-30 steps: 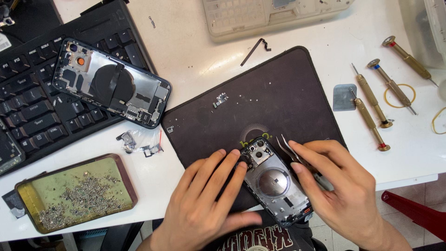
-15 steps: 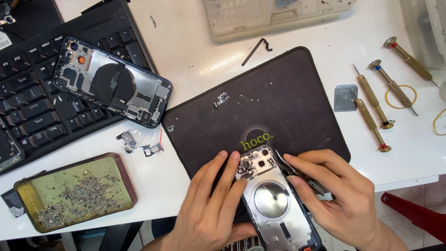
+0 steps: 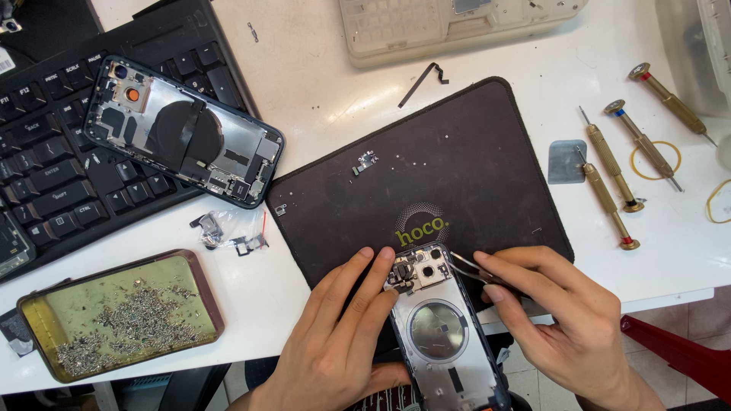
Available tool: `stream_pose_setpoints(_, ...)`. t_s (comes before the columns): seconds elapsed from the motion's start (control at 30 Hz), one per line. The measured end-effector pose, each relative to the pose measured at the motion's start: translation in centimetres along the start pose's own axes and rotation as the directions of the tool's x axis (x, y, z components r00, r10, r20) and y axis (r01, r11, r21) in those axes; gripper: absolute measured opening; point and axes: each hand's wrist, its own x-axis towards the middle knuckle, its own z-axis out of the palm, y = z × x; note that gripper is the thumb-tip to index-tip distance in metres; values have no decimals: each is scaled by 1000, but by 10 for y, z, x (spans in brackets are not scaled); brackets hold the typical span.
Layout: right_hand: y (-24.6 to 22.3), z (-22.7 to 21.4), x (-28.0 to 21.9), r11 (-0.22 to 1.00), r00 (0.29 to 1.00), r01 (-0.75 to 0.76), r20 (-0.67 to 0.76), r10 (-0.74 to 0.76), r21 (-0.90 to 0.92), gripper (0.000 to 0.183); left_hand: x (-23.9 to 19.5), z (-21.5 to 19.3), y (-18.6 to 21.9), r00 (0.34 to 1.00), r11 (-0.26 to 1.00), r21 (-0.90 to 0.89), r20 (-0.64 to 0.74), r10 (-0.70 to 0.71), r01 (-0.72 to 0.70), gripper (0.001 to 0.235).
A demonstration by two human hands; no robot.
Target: The person disassembles a smartphone, removes internal components using tweezers and a screwdriver, and reassembles the device. They handle the phone body, screws, and small internal parts, placing them on a work mat and occasionally comparing with another phone.
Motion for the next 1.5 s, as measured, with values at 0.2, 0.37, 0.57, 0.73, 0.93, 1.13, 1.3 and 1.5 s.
stream_pose_setpoints(0.2, 9, 1, -10, 999, 1000, 9, 17, -8, -47, 31, -2, 4, -4, 999, 996, 90, 39, 22, -25, 70)
stream_pose_setpoints(0.37, 13, 12, -27, 998, 988, 9, 156, 0, -55, 52, -6, 7, -5, 998, 986, 159, 45, 39, -45, 67)
stream_pose_setpoints(0.57, 9, 17, -29, 995, 988, -29, 150, 44, -100, 54, -6, 12, -3, 1000, 995, 97, 17, 13, -15, 66)
stream_pose_setpoints(0.73, -2, 9, -13, 997, 990, 1, 141, 10, -75, 48, -8, 15, 3, 995, 997, 83, -101, 6, 2, 70)
stream_pose_setpoints(0.93, -5, -2, 23, 979, 977, 92, 204, -54, -184, 37, -5, 32, 17, 956, 986, 137, -289, -48, 91, 63)
stream_pose_setpoints(1.13, -13, -7, 38, 950, 954, 254, 208, -215, -181, 35, -2, 32, 19, 940, 973, 173, -330, -89, 153, 47)
stream_pose_setpoints(1.3, -15, -1, 20, 953, 941, 285, 220, -257, -108, 36, -2, 22, 12, 971, 975, 208, -239, -20, 72, 36)
stream_pose_setpoints(1.5, -7, -3, 10, 943, 916, 327, 270, -298, -69, 41, -1, 18, 8, 983, 973, 229, -183, 10, 32, 33)
